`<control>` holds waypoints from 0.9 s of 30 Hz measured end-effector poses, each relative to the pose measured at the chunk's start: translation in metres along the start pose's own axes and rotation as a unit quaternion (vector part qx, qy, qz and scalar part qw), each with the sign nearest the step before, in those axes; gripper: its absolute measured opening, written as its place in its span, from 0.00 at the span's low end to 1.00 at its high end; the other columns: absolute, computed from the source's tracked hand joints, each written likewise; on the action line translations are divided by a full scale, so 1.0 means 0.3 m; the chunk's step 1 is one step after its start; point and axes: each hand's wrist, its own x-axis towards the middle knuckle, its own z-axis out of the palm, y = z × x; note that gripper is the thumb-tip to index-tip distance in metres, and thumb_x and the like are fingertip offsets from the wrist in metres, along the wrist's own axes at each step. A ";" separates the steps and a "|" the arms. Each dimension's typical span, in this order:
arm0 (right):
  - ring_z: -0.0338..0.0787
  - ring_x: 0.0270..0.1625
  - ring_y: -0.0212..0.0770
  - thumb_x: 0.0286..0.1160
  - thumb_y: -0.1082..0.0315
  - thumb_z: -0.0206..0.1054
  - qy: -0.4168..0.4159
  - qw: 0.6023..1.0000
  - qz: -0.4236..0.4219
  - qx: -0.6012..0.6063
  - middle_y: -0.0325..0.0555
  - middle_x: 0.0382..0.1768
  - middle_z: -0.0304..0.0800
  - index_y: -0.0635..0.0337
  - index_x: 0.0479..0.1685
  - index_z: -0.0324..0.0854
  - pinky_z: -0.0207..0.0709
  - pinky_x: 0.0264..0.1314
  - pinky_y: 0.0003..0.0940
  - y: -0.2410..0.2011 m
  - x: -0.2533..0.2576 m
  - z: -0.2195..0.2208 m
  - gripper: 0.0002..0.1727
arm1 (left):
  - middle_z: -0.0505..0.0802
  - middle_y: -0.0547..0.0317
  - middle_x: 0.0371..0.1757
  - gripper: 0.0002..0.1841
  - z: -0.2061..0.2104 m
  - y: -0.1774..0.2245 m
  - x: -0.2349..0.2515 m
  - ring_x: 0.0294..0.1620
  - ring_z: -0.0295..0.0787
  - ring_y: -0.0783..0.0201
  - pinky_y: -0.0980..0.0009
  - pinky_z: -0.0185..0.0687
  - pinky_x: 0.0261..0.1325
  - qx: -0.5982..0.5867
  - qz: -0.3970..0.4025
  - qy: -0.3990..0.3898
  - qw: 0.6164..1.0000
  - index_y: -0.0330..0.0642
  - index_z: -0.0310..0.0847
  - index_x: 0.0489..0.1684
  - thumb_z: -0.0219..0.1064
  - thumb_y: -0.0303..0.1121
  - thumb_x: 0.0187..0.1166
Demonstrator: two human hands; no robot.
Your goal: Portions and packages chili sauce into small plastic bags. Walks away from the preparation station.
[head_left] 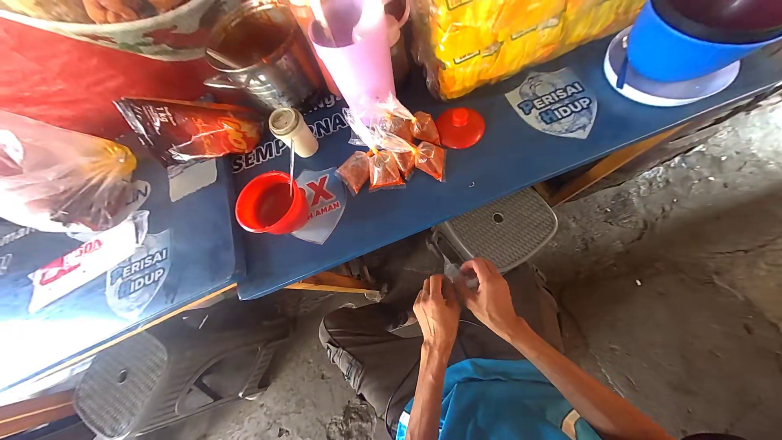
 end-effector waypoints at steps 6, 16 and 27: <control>0.94 0.40 0.53 0.75 0.64 0.69 -0.019 0.999 -0.024 -0.019 0.56 0.38 0.93 0.68 0.45 0.87 0.87 0.44 0.50 0.058 0.061 0.005 0.13 | 0.93 0.49 0.32 0.06 0.011 0.023 -0.014 0.28 0.92 0.57 0.61 0.89 0.31 0.004 0.037 0.017 0.999 0.32 0.89 0.37 0.69 0.24 0.68; 0.94 0.38 0.51 0.71 0.74 0.67 0.023 1.000 -0.013 -0.011 0.59 0.40 0.91 0.71 0.45 0.87 0.88 0.42 0.44 0.027 0.030 0.049 0.09 | 0.94 0.45 0.34 0.09 0.007 0.040 0.059 0.32 0.94 0.47 0.48 0.85 0.34 0.088 -0.102 -0.051 0.990 0.32 0.88 0.43 0.69 0.30 0.74; 0.92 0.46 0.54 0.77 0.67 0.67 -0.080 0.990 0.114 -0.034 0.61 0.49 0.89 0.69 0.59 0.81 0.85 0.50 0.50 0.019 0.091 0.027 0.17 | 0.94 0.47 0.33 0.11 -0.007 0.054 0.053 0.32 0.94 0.48 0.48 0.85 0.35 0.072 -0.131 -0.071 0.986 0.32 0.85 0.47 0.69 0.29 0.72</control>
